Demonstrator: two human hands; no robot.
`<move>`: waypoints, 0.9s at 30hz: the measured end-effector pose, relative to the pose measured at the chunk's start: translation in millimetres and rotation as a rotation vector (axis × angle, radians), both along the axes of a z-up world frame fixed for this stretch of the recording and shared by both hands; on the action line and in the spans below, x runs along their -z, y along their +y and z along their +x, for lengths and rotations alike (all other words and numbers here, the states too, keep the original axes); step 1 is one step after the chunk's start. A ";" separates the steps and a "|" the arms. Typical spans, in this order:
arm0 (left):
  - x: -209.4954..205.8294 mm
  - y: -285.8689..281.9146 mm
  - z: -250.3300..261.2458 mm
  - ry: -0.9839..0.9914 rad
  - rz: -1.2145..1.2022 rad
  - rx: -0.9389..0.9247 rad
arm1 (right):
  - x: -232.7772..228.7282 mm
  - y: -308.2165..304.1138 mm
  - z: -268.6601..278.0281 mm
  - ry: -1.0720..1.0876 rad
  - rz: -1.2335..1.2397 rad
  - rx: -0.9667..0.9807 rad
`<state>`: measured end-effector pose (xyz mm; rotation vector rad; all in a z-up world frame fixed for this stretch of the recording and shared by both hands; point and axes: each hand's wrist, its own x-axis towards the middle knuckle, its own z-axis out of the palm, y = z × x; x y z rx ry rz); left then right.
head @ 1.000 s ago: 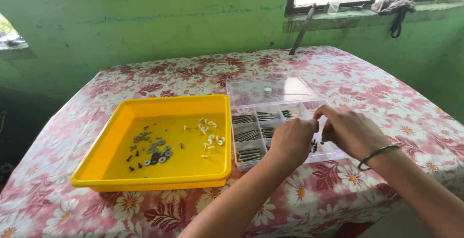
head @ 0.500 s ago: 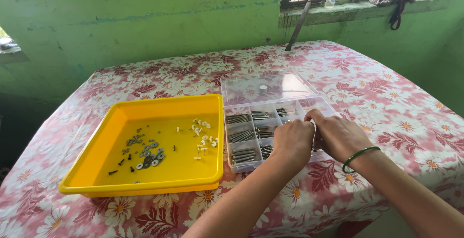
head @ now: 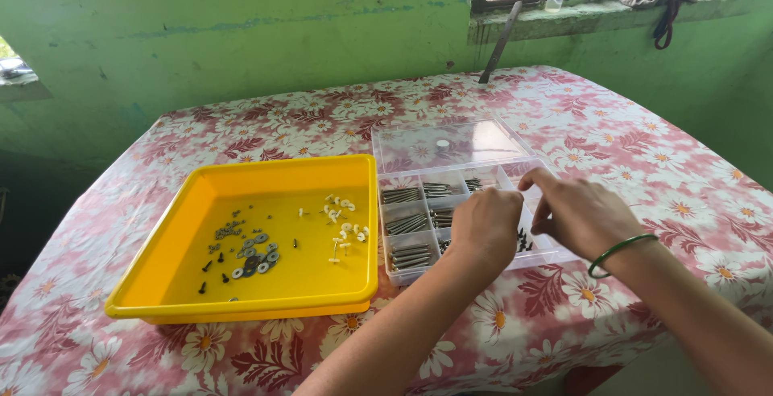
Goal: The person sorts small hardware items from a yellow tray into a compartmentalized plastic box. They pick up screws, washers, and plastic wall anchors one by one and place them into designated sections of the box.
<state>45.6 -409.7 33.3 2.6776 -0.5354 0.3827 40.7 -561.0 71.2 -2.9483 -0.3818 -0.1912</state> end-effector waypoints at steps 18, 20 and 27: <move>-15.5 273.9 -15.1 -0.122 -0.234 -0.436 | -19.3 204.3 4.9 -0.093 0.323 -0.477; -11.7 318.7 -22.8 -0.096 -0.204 -0.516 | -8.6 241.8 10.4 -0.141 0.358 -0.632; 7.3 418.3 -51.6 0.185 0.094 -0.642 | 26.8 363.7 4.3 0.015 0.284 -0.881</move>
